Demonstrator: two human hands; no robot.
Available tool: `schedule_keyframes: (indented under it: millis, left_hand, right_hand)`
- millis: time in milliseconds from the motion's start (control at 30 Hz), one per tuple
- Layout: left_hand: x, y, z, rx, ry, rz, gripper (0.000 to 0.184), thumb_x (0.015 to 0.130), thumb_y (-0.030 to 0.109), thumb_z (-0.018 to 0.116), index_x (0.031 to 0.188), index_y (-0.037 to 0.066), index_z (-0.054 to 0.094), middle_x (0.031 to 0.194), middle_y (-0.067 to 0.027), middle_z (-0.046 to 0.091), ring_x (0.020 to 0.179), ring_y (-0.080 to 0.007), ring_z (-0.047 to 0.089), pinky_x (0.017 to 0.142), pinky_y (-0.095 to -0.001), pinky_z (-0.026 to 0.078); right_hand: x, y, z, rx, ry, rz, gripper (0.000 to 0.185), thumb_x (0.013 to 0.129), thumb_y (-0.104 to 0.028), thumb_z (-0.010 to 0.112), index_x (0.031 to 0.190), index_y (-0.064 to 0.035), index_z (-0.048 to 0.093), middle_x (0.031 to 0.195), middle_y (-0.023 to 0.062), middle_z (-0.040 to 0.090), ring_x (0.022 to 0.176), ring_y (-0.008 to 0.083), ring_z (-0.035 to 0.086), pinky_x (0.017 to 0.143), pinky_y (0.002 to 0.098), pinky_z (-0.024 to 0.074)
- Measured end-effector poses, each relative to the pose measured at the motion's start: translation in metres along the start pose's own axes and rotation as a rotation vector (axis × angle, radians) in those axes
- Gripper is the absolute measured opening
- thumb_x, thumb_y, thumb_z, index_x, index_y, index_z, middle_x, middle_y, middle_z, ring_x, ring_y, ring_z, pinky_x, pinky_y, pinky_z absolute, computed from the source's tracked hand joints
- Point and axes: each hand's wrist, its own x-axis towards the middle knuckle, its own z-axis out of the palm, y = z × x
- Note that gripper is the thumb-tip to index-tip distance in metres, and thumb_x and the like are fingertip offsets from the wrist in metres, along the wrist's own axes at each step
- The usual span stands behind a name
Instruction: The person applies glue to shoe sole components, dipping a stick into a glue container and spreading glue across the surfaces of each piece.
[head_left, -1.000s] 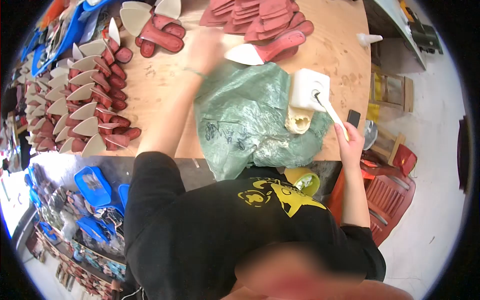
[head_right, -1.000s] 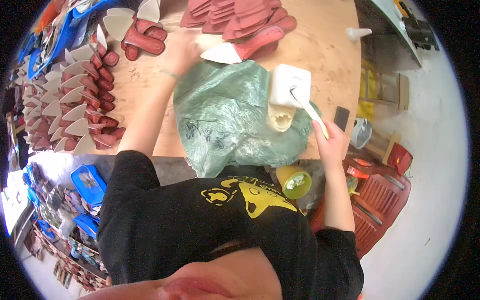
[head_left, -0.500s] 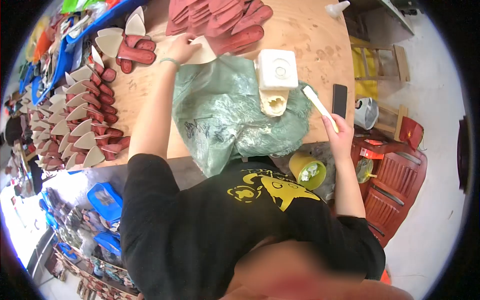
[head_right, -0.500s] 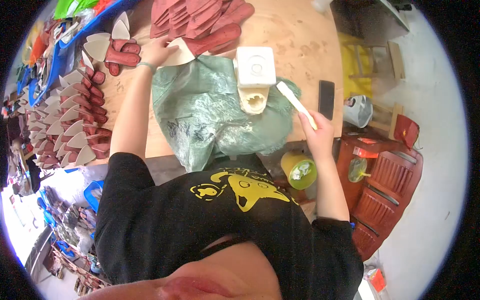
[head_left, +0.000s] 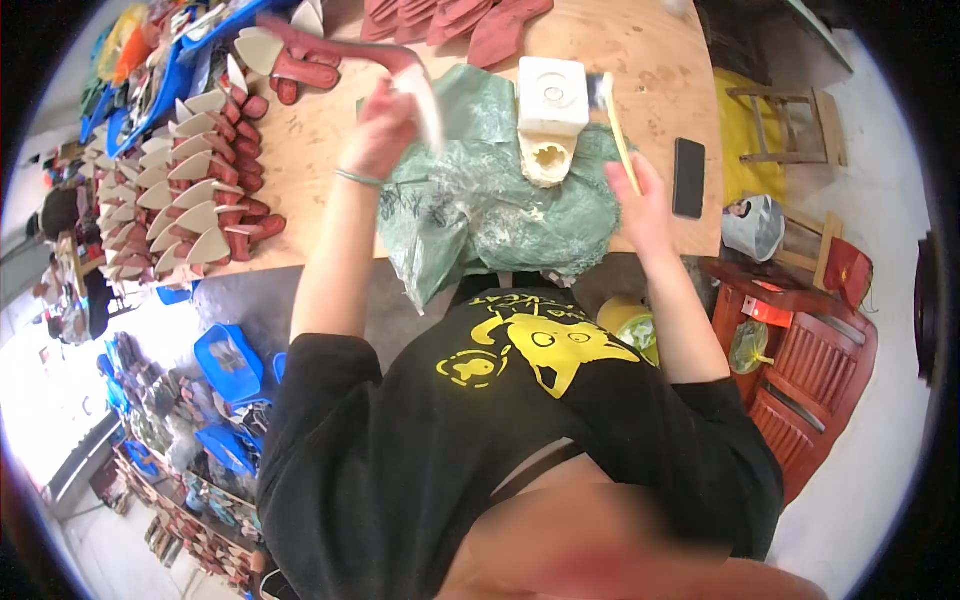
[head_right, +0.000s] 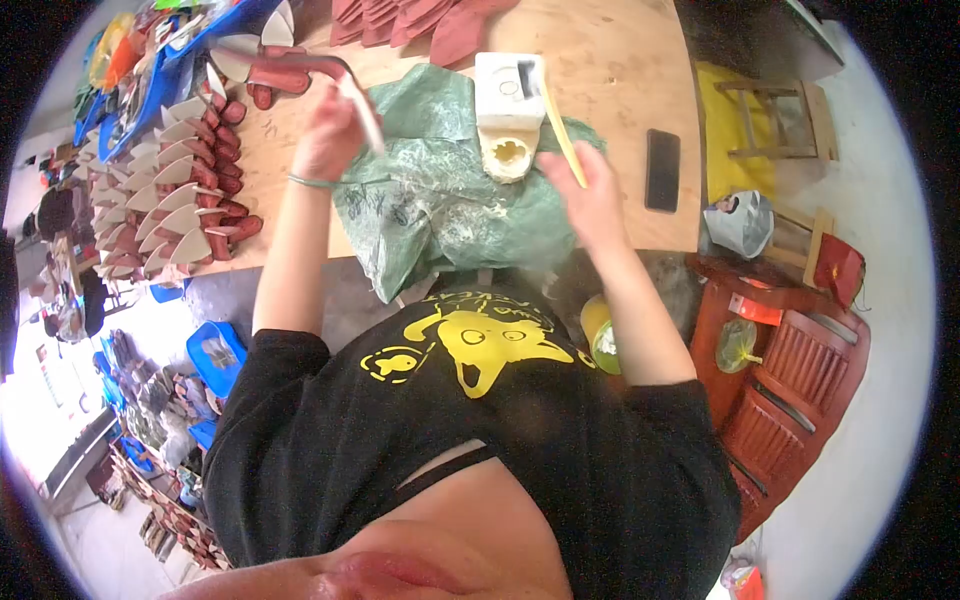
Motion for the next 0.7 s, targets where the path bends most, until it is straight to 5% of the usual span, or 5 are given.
schedule_keyframes:
  millis: [267, 367, 400, 500, 700]
  left_hand:
    - [-0.054, -0.048, 0.114, 0.346, 0.095, 0.338, 0.025, 0.092, 0.011, 0.060, 0.111, 0.005, 0.045, 0.114, -0.0111, 0.058, 0.109, -0.0179, 0.055, 0.090, -0.0310, 0.048]
    - [-0.084, -0.053, 0.123, 0.281, 0.498, -0.046, 0.031, 0.096, 0.023, 0.055, 0.121, 0.006, 0.046, 0.121, -0.0117, 0.056, 0.110, -0.0229, 0.057, 0.088, -0.0353, 0.050]
    - [-0.094, -0.058, 0.117, -0.257, 0.219, -0.132, 0.042, 0.097, 0.032, 0.053, 0.128, 0.005, 0.044, 0.120, -0.0129, 0.058, 0.107, -0.0264, 0.059, 0.088, -0.0403, 0.051]
    - [-0.136, -0.060, 0.118, -0.419, -0.008, -0.496, 0.047, 0.098, 0.033, 0.051, 0.133, 0.003, 0.041, 0.117, -0.0143, 0.059, 0.103, -0.0287, 0.061, 0.084, -0.0431, 0.053]
    - [-0.158, -0.053, 0.089, -0.057, 0.304, -0.365, 0.028, 0.097, 0.022, 0.053, 0.122, 0.009, 0.048, 0.102, -0.0078, 0.063, 0.088, -0.0242, 0.065, 0.078, -0.0376, 0.055]
  right_hand:
    - [0.015, -0.030, 0.080, 0.240, -0.041, -0.388, 0.035, 0.075, -0.001, 0.071, 0.092, -0.0053, 0.040, 0.091, 0.0072, 0.061, 0.089, 0.0173, 0.059, 0.081, 0.0303, 0.0467]
    - [0.019, -0.017, 0.082, 0.356, -0.084, -0.431, 0.032, 0.078, 0.005, 0.065, 0.092, -0.0059, 0.039, 0.090, 0.0073, 0.062, 0.092, 0.0159, 0.061, 0.082, 0.0296, 0.0481]
    - [0.019, -0.015, 0.081, 0.295, -0.101, -0.449, 0.031, 0.078, 0.008, 0.063, 0.091, -0.0066, 0.039, 0.093, 0.0083, 0.061, 0.094, 0.0151, 0.061, 0.082, 0.0293, 0.0494]
    - [0.014, -0.006, 0.087, 0.542, -0.238, -0.379, 0.031, 0.079, 0.008, 0.062, 0.090, -0.0071, 0.038, 0.096, 0.0091, 0.059, 0.096, 0.0158, 0.060, 0.082, 0.0297, 0.0499]
    - [0.030, -0.016, 0.012, -0.453, -0.228, -0.348, 0.034, 0.081, -0.030, 0.073, 0.094, -0.0036, 0.055, 0.080, 0.0091, 0.057, 0.073, 0.0192, 0.056, 0.069, 0.0346, 0.0479]
